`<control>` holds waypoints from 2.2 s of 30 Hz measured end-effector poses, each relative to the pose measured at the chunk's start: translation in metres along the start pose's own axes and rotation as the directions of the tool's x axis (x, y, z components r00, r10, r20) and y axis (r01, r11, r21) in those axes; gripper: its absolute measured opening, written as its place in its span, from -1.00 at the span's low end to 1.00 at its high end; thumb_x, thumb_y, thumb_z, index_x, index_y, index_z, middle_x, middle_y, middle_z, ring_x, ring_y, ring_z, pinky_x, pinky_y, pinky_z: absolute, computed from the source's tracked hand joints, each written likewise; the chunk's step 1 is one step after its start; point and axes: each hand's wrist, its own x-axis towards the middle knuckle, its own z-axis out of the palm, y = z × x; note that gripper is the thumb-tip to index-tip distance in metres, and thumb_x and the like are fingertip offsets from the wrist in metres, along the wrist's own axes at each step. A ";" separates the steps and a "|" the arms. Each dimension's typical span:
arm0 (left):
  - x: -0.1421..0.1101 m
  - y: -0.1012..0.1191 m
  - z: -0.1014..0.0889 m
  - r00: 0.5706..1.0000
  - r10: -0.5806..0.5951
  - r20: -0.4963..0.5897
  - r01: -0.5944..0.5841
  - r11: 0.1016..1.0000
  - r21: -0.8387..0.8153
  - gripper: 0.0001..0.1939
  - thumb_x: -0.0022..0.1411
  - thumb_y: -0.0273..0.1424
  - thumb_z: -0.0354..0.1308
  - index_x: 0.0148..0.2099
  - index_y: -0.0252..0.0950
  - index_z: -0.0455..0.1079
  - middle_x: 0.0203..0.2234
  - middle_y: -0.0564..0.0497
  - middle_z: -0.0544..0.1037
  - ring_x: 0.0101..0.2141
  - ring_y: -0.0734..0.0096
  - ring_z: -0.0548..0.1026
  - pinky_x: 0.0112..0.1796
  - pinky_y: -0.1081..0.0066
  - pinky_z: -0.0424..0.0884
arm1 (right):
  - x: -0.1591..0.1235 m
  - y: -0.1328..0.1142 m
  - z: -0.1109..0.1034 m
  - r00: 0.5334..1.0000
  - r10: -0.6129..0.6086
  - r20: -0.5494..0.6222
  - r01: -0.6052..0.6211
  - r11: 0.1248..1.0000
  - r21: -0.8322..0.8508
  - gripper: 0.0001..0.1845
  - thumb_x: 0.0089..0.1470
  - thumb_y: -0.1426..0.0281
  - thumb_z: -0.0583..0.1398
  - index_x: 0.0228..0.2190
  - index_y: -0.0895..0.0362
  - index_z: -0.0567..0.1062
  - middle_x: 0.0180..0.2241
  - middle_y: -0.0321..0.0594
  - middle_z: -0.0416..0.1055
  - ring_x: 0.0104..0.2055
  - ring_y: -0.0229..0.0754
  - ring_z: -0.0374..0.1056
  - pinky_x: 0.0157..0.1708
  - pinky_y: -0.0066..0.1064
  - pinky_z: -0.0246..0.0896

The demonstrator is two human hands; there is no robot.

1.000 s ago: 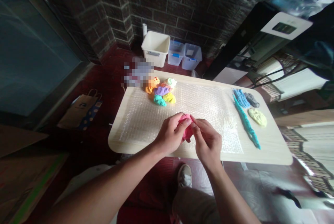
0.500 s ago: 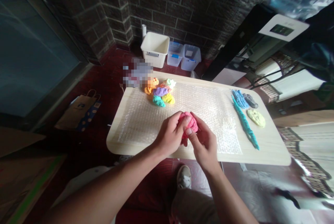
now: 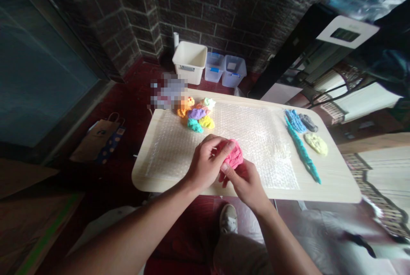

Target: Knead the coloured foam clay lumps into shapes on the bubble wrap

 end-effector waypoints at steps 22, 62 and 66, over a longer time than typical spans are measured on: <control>0.003 -0.003 -0.005 0.993 -0.118 0.017 0.119 0.961 -0.248 -0.67 0.32 -0.16 0.36 -0.31 -0.34 0.51 -0.41 -0.02 0.59 -0.37 0.38 0.56 -0.27 0.43 0.52 | 0.004 0.002 -0.007 0.971 -0.112 -0.213 0.134 0.987 0.088 -0.74 0.27 0.17 0.36 -0.17 0.09 0.55 -0.36 -0.24 0.53 -0.46 -0.20 0.48 -0.53 -0.38 0.41; -0.004 -0.001 0.004 0.977 -0.176 0.120 0.209 0.903 -0.375 -0.73 0.25 -0.28 0.46 -0.08 -0.35 0.69 -0.28 -0.09 0.70 -0.21 0.32 0.61 -0.10 0.41 0.49 | 0.000 -0.005 0.007 0.868 -0.264 -0.420 0.260 0.963 -0.070 -0.66 0.38 0.14 0.24 -0.29 0.12 0.64 -0.47 -0.23 0.55 -0.46 -0.25 0.39 -0.46 -0.45 0.34; -0.006 -0.002 0.009 0.977 -0.207 0.043 0.207 0.902 -0.379 -0.75 0.24 -0.28 0.46 -0.12 -0.36 0.68 -0.29 -0.09 0.70 -0.23 0.35 0.60 -0.12 0.43 0.49 | 0.001 -0.004 0.008 0.839 -0.280 -0.466 0.271 0.959 -0.088 -0.69 0.37 0.15 0.26 -0.25 0.13 0.64 -0.41 -0.19 0.59 -0.42 -0.21 0.47 -0.42 -0.42 0.42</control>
